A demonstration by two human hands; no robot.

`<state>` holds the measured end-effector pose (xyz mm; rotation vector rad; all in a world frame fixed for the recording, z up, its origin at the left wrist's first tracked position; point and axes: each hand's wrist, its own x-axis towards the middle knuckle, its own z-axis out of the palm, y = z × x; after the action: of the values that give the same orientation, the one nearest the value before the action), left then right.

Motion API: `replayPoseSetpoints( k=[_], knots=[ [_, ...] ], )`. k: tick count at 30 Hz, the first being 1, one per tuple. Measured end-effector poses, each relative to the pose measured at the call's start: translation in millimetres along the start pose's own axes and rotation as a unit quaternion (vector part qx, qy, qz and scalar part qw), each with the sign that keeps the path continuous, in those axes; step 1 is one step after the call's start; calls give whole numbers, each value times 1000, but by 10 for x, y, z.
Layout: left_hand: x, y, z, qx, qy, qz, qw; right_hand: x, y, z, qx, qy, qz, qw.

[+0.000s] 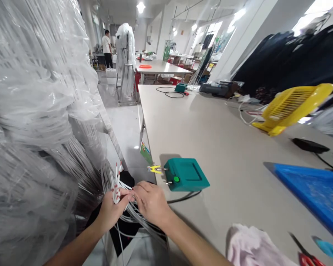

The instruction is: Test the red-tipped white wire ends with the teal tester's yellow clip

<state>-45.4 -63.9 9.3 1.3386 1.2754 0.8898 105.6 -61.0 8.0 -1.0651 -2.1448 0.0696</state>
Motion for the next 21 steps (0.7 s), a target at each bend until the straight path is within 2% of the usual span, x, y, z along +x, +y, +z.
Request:
replayPoseSetpoints(
  k=[3, 6, 10, 12, 15, 16, 18, 19, 21],
  knots=[
    [-6, -49, 48, -9, 6, 10, 1000, -44, 27, -2, -119, 13, -87, 989],
    [4, -90, 97, -31, 20, 7, 999, -78, 60, 12, -158, -3, -125, 980],
    [74, -70, 105, -62, 64, -53, 995, -132, 84, 0, -120, -59, -85, 987],
    [123, -34, 96, -82, 57, -76, 992, -148, 107, -68, -92, -68, -55, 992],
    [209, 6, 114, -122, 26, -97, 987, -125, 222, -261, -78, -17, -17, 997],
    [242, 9, 132, -135, 16, -99, 986, -105, 289, -336, -98, 6, -15, 995],
    [317, -1, 186, -149, -1, -99, 984, -60, 456, -475, -173, 11, -8, 985],
    [359, -11, 219, -151, -10, -98, 984, -38, 546, -531, -216, 1, 1, 976],
    [450, -32, 290, -147, -27, -98, 984, 2, 715, -606, -268, -64, 11, 961]
  ],
)
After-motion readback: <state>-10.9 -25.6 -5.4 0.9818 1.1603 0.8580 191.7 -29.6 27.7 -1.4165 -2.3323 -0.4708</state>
